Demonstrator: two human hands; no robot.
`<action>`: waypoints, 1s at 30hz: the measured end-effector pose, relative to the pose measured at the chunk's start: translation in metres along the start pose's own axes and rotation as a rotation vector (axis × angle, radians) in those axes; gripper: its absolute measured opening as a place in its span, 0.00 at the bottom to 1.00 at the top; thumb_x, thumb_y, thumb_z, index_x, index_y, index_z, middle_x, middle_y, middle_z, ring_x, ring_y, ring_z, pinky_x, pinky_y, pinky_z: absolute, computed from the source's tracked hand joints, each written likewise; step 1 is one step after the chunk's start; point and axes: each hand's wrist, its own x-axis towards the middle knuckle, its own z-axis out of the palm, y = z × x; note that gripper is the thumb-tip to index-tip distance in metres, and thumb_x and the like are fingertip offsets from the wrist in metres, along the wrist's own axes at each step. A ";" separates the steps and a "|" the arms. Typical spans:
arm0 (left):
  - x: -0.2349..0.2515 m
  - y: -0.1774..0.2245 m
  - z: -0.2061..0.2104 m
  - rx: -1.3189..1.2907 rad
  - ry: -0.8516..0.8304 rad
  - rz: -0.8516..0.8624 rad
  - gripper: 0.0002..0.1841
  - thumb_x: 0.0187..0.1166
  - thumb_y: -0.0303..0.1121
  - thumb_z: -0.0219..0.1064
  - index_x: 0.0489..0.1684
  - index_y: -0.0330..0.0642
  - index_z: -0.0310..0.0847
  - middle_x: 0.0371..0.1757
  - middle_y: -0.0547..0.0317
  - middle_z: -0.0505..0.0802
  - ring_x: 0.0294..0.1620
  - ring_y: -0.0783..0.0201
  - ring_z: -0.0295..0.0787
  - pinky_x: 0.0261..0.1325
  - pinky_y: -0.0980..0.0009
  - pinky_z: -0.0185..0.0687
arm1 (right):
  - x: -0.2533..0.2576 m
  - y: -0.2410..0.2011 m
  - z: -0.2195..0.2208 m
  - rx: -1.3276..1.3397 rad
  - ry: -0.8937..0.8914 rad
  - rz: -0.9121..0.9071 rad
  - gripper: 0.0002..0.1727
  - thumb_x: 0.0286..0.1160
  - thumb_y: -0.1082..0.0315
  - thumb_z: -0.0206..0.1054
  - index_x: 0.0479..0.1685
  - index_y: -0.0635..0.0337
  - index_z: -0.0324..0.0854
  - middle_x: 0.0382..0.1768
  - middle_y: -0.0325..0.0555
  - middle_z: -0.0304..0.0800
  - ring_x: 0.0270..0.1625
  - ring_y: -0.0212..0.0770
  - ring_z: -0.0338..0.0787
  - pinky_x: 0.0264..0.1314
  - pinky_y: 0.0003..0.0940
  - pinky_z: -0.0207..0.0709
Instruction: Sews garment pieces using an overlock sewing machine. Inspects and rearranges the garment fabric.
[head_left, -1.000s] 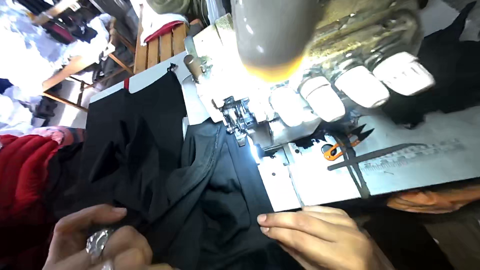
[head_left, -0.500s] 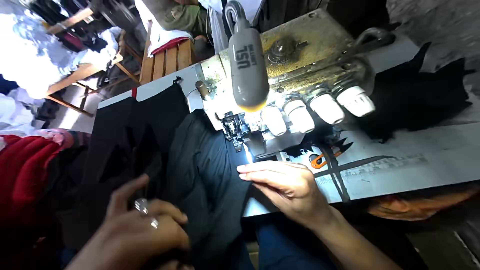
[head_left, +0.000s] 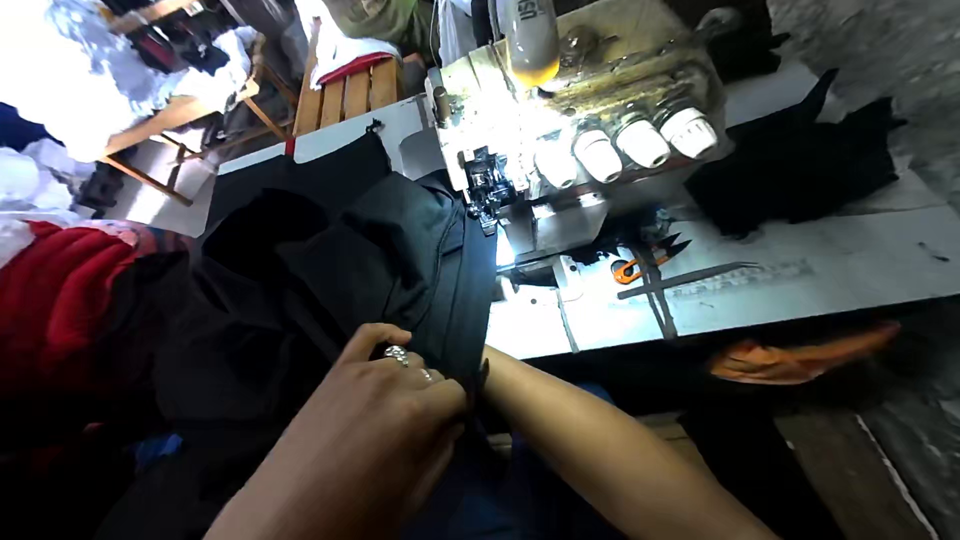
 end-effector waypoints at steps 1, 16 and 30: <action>-0.008 -0.003 -0.004 -0.038 0.056 -0.024 0.14 0.83 0.40 0.60 0.35 0.49 0.92 0.31 0.63 0.94 0.38 0.60 0.93 0.70 0.46 0.72 | -0.015 -0.023 -0.014 -0.056 0.006 0.060 0.26 0.87 0.68 0.61 0.78 0.75 0.72 0.78 0.67 0.76 0.82 0.56 0.76 0.87 0.45 0.63; -0.028 -0.027 -0.020 -0.058 0.320 -0.099 0.11 0.84 0.45 0.66 0.42 0.56 0.94 0.34 0.73 0.95 0.40 0.79 0.89 0.77 0.56 0.67 | -0.133 -0.038 -0.093 -0.408 0.848 -0.700 0.12 0.85 0.61 0.67 0.55 0.52 0.93 0.57 0.36 0.94 0.59 0.29 0.91 0.58 0.27 0.86; -0.023 0.002 -0.010 0.225 0.394 -0.125 0.13 0.82 0.48 0.64 0.39 0.58 0.96 0.27 0.74 0.92 0.34 0.72 0.89 0.73 0.48 0.70 | -0.148 -0.050 -0.087 -0.782 0.874 -0.929 0.12 0.83 0.65 0.66 0.43 0.56 0.97 0.17 0.39 0.86 0.20 0.33 0.80 0.24 0.27 0.69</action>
